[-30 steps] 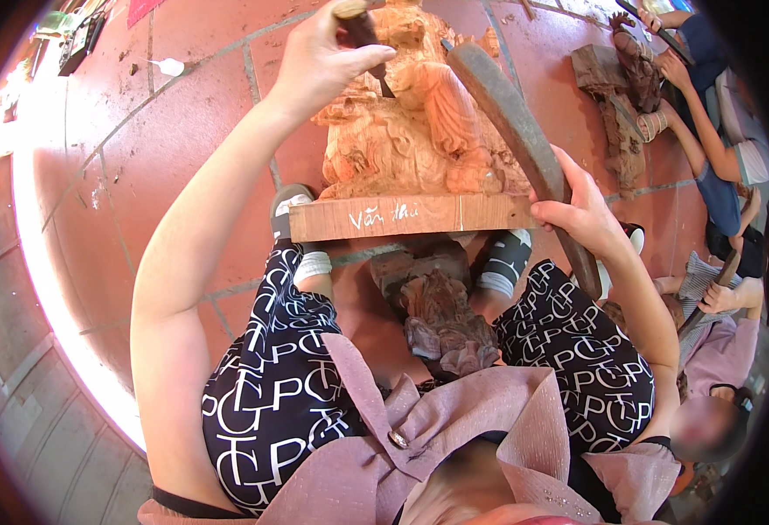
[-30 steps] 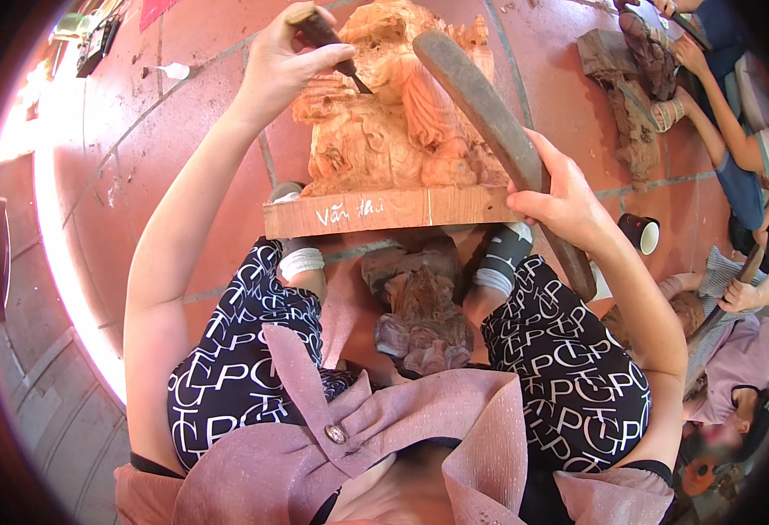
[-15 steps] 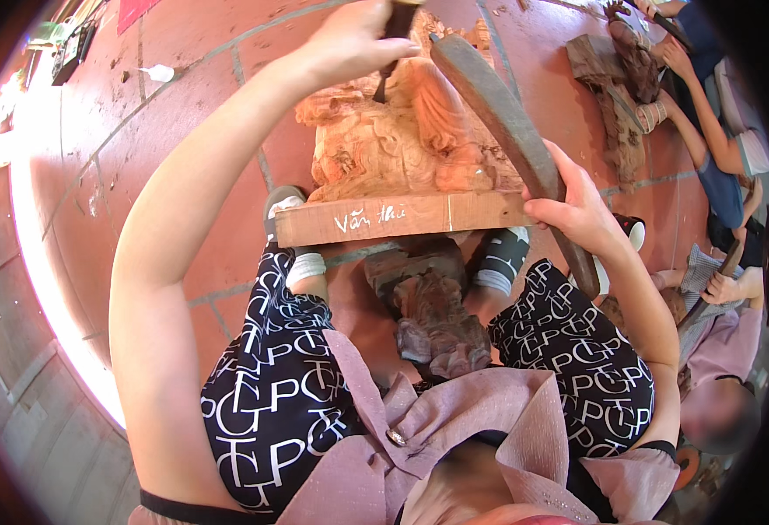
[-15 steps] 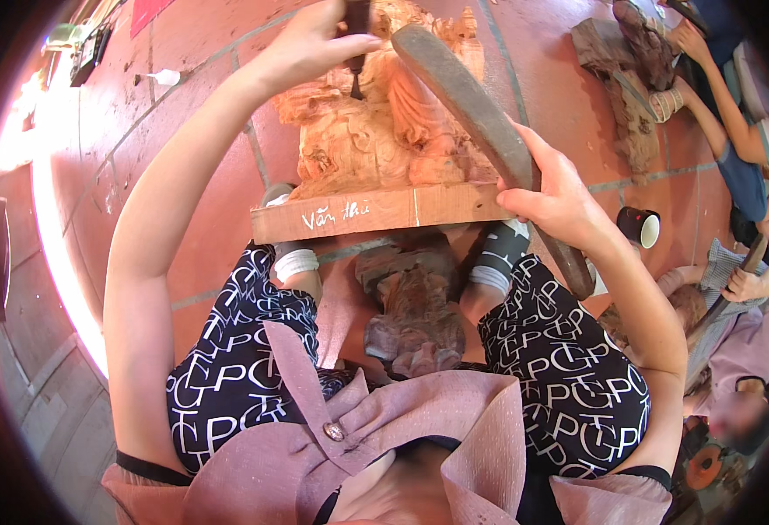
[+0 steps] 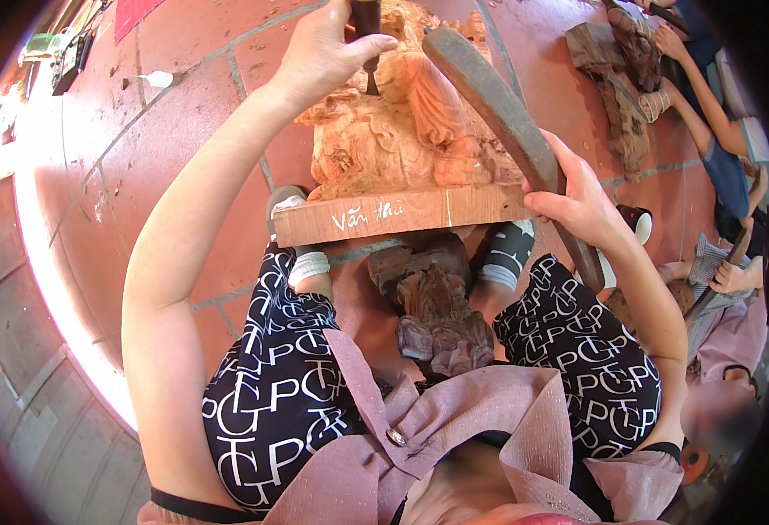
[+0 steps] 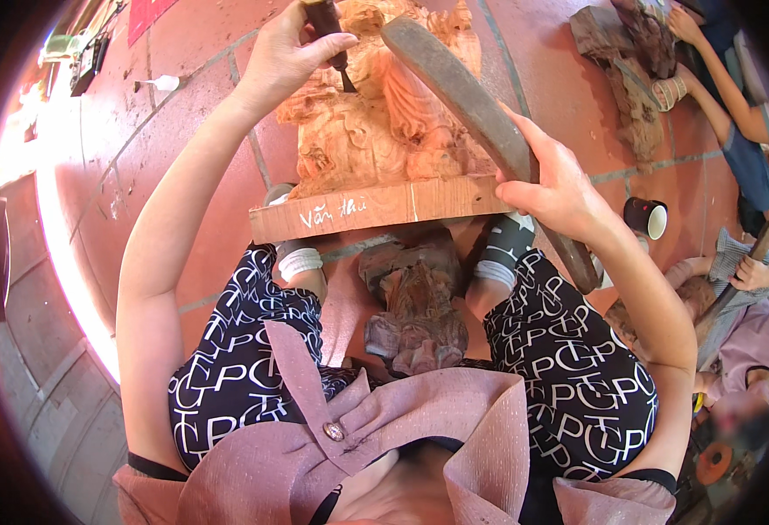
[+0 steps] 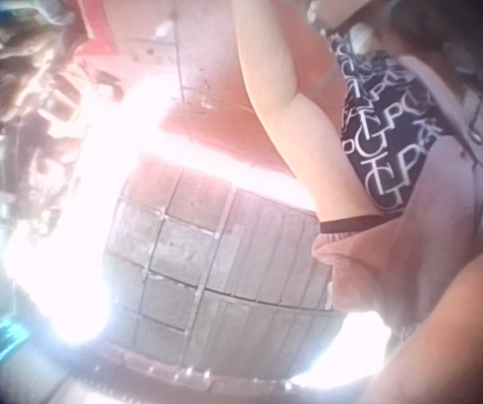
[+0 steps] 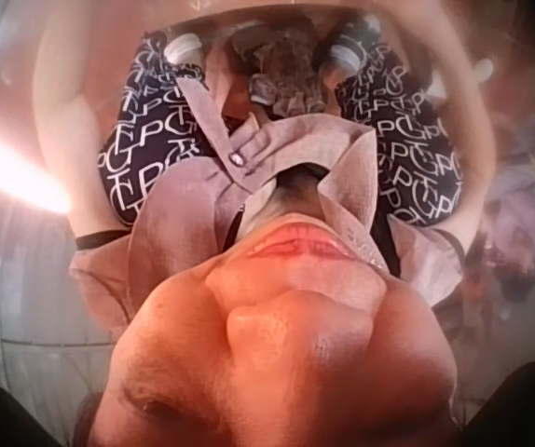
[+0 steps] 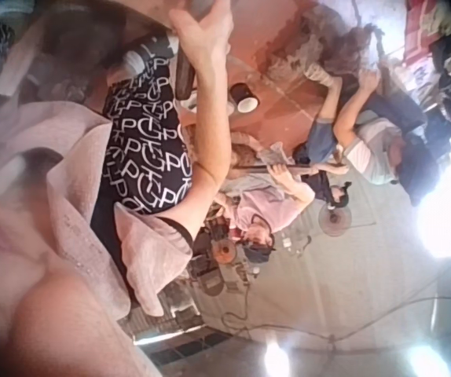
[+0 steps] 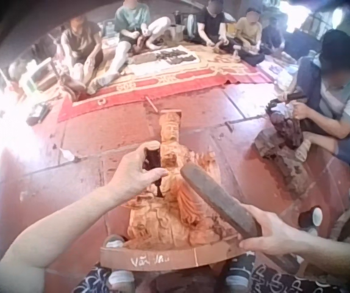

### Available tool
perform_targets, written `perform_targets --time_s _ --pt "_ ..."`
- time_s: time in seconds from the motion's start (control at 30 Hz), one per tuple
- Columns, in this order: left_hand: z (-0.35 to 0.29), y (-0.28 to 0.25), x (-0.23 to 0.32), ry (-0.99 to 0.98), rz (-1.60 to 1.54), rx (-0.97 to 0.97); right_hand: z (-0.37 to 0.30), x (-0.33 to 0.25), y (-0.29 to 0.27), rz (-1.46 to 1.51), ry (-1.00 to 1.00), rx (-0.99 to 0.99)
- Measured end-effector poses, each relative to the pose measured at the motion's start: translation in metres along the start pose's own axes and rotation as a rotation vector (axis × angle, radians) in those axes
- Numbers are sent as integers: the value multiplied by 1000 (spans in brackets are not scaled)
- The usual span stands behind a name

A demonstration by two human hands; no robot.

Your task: The person carves a wooden block mounted on a base using a chisel and mallet. They repeatedly strike the chisel to shape the wood, occasionally adjusting the tool's position.

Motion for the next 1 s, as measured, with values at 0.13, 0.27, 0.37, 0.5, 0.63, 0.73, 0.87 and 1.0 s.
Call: perform_targets --time_s 0.13,0.27,0.37,0.5,0.63,0.73,0.87,1.0 --pt "0 8 7 438 194 68 1 -3 1 -3 -10 -20" --pt "7 20 1 424 207 48 2 -3 2 21 9 -21" --pt "23 15 -2 382 215 -113 2 -3 3 18 7 -20" --pt "36 -20 -16 -45 -190 -274 -1 -1 0 35 8 -18" --pt "23 -36 -22 212 -182 -30 2 -5 1 -25 -28 -16" --pt "13 -12 -22 216 -118 -38 2 -4 1 -25 -18 -17" --pt "7 3 -13 279 33 -15 0 -1 2 -3 -17 -5" --pt "-3 13 7 471 180 36 0 -2 2 -2 -11 -8"
Point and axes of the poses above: each hand's wrist, its own z-axis towards the middle knuckle, its own y-axis out of the palm, x = y × z, the point moved 6 cm from there along z, towards the middle knuckle, and after that the axes turned 3 degrees about -y, right-handed, at the moved point
